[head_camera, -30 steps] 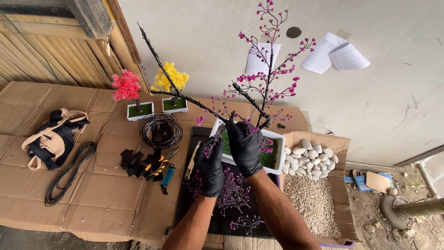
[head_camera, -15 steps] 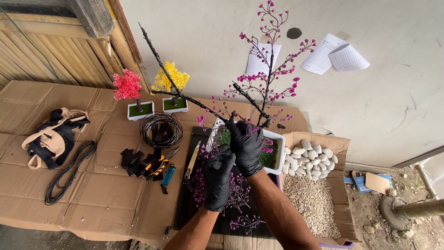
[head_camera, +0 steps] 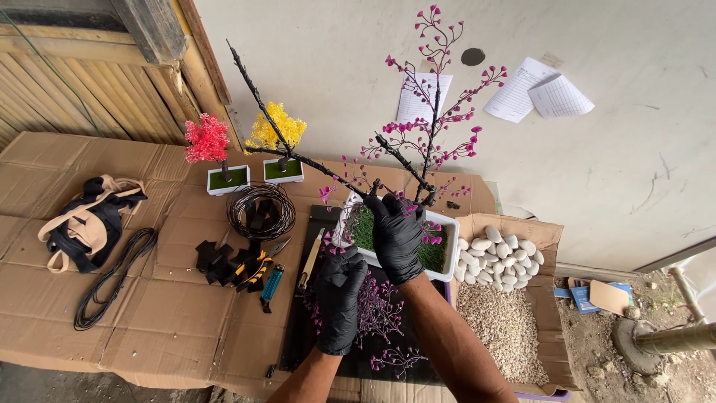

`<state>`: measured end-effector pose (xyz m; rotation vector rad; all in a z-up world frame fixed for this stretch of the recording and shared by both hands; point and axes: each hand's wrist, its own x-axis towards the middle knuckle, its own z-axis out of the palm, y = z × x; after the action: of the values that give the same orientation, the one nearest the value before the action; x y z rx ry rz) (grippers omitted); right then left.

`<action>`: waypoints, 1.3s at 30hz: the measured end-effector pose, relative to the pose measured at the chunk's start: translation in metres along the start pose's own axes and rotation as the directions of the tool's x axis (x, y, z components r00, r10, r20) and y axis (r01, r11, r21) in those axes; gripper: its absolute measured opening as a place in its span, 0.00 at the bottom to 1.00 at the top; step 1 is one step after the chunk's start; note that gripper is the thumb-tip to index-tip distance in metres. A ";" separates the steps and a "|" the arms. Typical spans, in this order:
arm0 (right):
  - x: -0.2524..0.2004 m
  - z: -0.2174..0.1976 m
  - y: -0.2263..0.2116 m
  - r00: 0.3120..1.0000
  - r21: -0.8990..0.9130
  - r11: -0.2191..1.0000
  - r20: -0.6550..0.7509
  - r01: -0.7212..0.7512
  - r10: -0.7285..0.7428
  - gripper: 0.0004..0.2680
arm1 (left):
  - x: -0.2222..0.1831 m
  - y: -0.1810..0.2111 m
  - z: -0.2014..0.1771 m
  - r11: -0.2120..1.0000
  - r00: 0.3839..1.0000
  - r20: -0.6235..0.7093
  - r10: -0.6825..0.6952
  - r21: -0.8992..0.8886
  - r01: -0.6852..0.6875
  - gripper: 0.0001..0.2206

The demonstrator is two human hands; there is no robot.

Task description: Assembling an artificial decorative tree by manually attaching small purple flower clusters to its branches.

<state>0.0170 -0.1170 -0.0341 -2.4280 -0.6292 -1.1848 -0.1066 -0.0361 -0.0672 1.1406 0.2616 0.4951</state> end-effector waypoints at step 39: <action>0.001 -0.015 -0.002 0.976 0.067 0.988 -0.181 0.137 -0.123 0.20 | -0.039 -0.010 -0.089 0.959 0.967 -0.125 -0.224 0.148 0.241 0.16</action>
<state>0.0072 -0.1223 -0.0242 -2.2147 -0.7746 -1.3819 -0.1769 0.0125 -0.1142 1.2242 0.5316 0.3304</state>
